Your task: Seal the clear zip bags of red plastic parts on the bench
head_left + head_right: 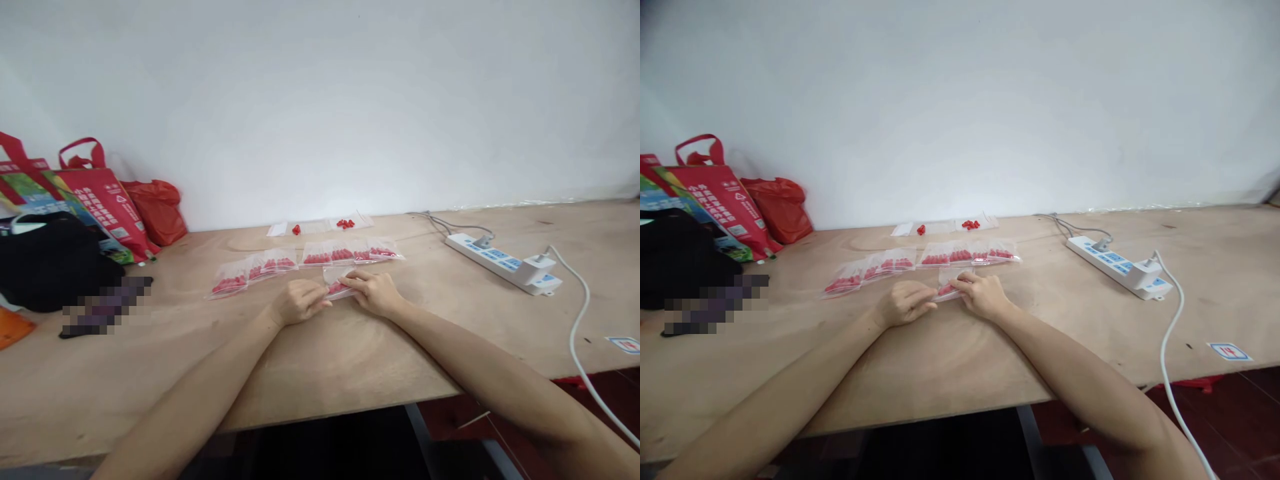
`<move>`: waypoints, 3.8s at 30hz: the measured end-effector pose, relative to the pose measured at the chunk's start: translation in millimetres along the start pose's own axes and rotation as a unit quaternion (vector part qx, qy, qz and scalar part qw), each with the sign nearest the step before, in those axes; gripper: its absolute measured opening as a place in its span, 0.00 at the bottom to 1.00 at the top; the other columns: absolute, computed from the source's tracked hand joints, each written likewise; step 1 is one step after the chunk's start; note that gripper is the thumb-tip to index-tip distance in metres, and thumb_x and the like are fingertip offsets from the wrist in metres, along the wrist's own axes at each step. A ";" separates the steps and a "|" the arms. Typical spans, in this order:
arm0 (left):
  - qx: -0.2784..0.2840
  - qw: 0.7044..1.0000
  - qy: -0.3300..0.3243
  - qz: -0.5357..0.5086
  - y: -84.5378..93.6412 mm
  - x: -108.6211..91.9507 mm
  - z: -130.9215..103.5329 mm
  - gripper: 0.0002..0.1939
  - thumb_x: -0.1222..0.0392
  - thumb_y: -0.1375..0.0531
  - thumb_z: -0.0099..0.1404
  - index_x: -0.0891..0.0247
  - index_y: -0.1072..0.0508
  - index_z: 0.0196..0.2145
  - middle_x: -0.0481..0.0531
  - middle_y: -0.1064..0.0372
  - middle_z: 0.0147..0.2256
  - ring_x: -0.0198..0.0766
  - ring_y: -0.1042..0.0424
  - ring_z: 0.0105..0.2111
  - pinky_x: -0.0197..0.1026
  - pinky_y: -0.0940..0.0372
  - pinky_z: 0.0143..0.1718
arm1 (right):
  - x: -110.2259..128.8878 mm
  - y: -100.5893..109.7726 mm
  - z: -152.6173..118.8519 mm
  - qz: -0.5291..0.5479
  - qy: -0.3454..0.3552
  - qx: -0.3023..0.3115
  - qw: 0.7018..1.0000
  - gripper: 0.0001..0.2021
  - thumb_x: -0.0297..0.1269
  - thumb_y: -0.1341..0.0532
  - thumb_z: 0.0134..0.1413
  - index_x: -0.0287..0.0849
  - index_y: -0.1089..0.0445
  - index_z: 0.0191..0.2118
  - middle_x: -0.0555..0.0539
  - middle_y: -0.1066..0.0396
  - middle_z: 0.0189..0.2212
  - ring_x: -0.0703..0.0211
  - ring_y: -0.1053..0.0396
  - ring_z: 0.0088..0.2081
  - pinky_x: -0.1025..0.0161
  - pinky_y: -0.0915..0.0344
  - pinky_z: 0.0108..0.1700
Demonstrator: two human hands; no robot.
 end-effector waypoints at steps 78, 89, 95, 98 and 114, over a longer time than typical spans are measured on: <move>-0.076 0.989 0.119 -0.045 3.8 -7.8 -2.4 0.07 0.65 0.48 0.61 0.63 0.30 0.30 0.51 0.29 0.30 0.32 0.29 0.31 0.35 0.32 0.32 | -19.6 11.3 -3.6 -0.022 0.078 -0.155 0.985 0.10 0.33 0.50 0.57 0.46 0.32 0.31 0.52 0.28 0.29 0.65 0.35 0.31 0.60 0.48 0.43; -0.078 0.994 0.072 -0.017 6.1 -9.5 -3.2 0.08 0.68 0.48 0.60 0.64 0.31 0.35 0.52 0.29 0.32 0.33 0.29 0.34 0.35 0.33 0.35 | -16.6 11.1 -3.1 -0.038 0.121 -0.165 0.978 0.09 0.30 0.50 0.56 0.44 0.33 0.32 0.51 0.29 0.30 0.64 0.36 0.33 0.61 0.46 0.43; -0.097 0.993 0.071 -0.021 5.7 -11.4 -1.0 0.06 0.68 0.47 0.59 0.63 0.31 0.32 0.51 0.29 0.30 0.33 0.29 0.32 0.35 0.33 0.33 | -15.0 11.6 -4.2 -0.077 0.123 -0.183 0.972 0.08 0.28 0.49 0.55 0.44 0.35 0.31 0.53 0.29 0.29 0.66 0.37 0.32 0.61 0.48 0.43; -0.101 0.992 0.075 -0.012 5.2 -12.3 -0.1 0.06 0.68 0.46 0.59 0.64 0.31 0.32 0.52 0.29 0.30 0.33 0.29 0.31 0.35 0.33 0.33 | -13.5 11.1 -4.5 -0.085 0.120 -0.189 0.971 0.07 0.28 0.49 0.54 0.43 0.36 0.30 0.53 0.29 0.29 0.66 0.36 0.33 0.60 0.50 0.44; -0.104 0.992 0.058 -0.026 1.0 -16.6 1.7 0.05 0.68 0.45 0.58 0.65 0.31 0.33 0.52 0.30 0.30 0.33 0.30 0.30 0.35 0.33 0.32 | -2.8 11.4 -2.6 -0.065 0.165 -0.180 0.968 0.06 0.29 0.47 0.53 0.42 0.34 0.30 0.52 0.31 0.25 0.66 0.38 0.30 0.62 0.49 0.43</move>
Point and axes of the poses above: each hand's wrist, its own z-axis towards the middle knuckle, its own y-axis out of the back of the hand, x = y × z, the point moved 1 cm from there along z, towards the middle knuckle
